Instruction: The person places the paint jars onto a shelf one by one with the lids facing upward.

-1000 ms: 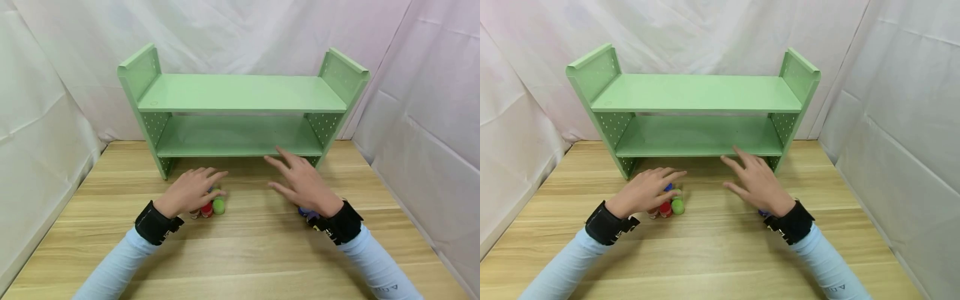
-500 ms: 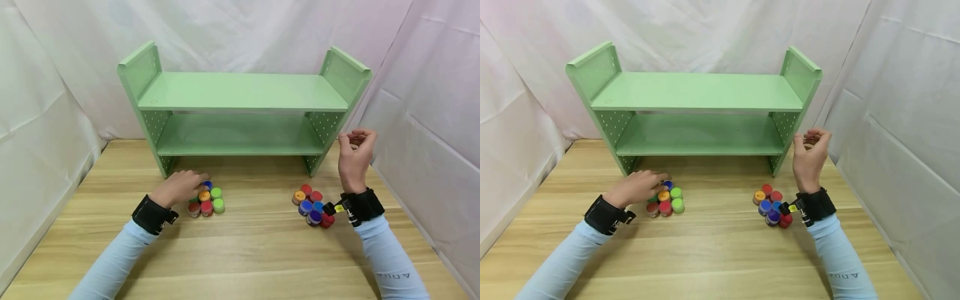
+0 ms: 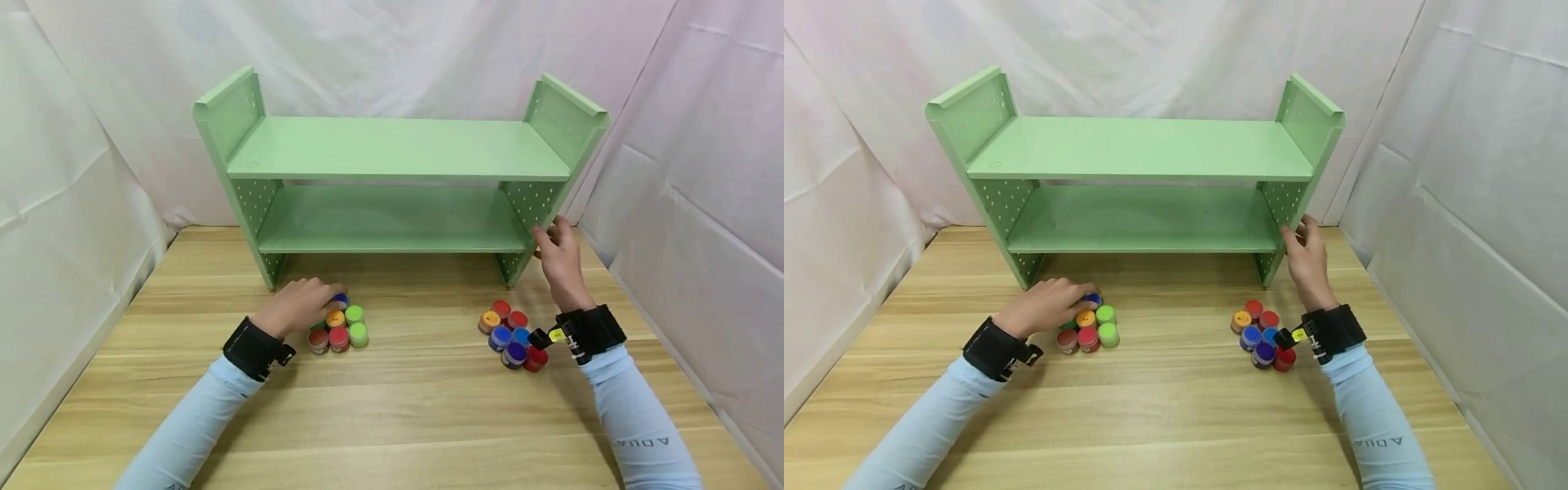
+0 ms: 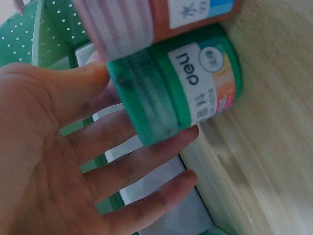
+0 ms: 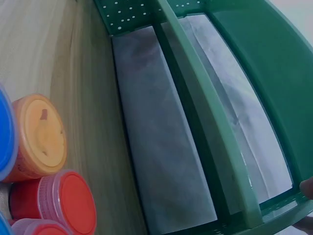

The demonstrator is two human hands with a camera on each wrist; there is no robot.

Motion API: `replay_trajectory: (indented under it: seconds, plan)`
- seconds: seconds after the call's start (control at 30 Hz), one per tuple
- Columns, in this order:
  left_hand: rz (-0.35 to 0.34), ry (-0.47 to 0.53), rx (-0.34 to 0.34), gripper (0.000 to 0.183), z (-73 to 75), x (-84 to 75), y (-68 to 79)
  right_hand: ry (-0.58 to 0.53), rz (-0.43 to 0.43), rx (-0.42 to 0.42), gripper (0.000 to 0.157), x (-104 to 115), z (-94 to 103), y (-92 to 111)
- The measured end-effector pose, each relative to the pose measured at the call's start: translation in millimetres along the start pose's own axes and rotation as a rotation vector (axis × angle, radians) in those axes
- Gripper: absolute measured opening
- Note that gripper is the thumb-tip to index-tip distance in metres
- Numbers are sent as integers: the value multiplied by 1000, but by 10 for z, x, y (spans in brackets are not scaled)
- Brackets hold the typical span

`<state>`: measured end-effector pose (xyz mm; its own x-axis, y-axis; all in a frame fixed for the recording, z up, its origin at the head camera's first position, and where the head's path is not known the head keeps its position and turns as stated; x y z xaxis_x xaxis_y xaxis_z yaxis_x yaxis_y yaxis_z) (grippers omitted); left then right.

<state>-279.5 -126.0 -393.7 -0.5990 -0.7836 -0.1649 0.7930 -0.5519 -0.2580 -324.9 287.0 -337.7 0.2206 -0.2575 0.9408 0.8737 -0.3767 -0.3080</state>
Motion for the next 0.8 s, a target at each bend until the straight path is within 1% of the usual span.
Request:
replay_trajectory:
  seconds: [0.07,0.17,0.3,0.47,0.7,0.8]
  plan:
    - [5,2,-4,25,2,2,-5,13,12,30,57,-14,-22,13]
    - [25,-18,-17,24,8,27,-10,4,28,51,55,-17,-41,26]
    - [71,-39,-38,23,17,106,-12,5,36,53,54,-10,-48,27]
    - [123,-37,-64,29,14,215,-9,9,48,54,54,3,-58,29]
    - [143,-87,-110,27,33,334,-7,2,54,50,53,-1,-52,24]
    - [152,-101,-118,26,32,381,-3,9,56,46,53,-13,-49,23]
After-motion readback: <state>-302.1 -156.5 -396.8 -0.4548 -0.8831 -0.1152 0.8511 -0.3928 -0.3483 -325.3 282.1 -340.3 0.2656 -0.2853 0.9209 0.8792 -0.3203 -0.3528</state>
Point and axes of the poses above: each hand's wrist, its own y-axis away from the middle knuckle, its own z-axis out of the back of the hand, x = y × z, the point moved 7 cm from there along -y, towards the middle knuckle, and after that the axes turned 14 degrees about -x, right-handed, at the moved point
